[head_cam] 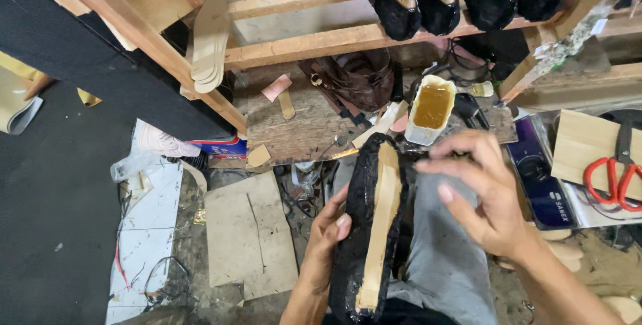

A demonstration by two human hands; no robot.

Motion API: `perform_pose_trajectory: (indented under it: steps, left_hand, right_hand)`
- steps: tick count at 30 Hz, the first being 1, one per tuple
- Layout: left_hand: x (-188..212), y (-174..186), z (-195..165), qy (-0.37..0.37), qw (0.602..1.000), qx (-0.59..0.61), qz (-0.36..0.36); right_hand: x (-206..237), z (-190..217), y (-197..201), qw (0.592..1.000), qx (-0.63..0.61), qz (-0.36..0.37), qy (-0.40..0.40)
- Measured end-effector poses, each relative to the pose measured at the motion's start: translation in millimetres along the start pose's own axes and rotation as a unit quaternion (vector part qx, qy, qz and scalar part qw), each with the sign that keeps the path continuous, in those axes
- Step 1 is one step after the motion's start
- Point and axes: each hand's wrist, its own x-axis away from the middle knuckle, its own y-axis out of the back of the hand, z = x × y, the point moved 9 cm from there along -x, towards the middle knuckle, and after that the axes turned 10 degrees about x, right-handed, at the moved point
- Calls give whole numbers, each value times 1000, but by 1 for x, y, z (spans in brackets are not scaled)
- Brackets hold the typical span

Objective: The person holds a black shoe upper on their lap and spreads yellow adhesive along its inner edge with a finger, dipping into a container of glue on the workbench. They press and smooth the glued edge, place the shoe on an upper shelf rack, then take another shoe and continue applying glue to its edge.

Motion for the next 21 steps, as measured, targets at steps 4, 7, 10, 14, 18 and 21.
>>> perform_pose_trajectory:
  steps: [4, 7, 10, 14, 18, 21]
  left_hand:
    - [1, -26, -11, -19, 999, -37, 25]
    - [5, -37, -13, -22, 998, -40, 33]
    - [9, -41, -14, -14, 999, -36, 35]
    - [11, -39, -17, -15, 999, -49, 17]
    - [15, -44, -17, -15, 999, -23, 36]
    - [14, -44, -17, -14, 999, -10, 35]
  right_hand:
    - [16, 53, 0, 998, -1, 24, 63]
    - [21, 60, -3, 998, -12, 25, 62]
    - [26, 59, -9, 995, -84, 50, 35]
    - [28, 76, 0, 984, 125, -29, 123]
    - [22, 77, 3, 975, 160, -46, 143]
    - [18, 81, 5, 968, 175, -55, 174]
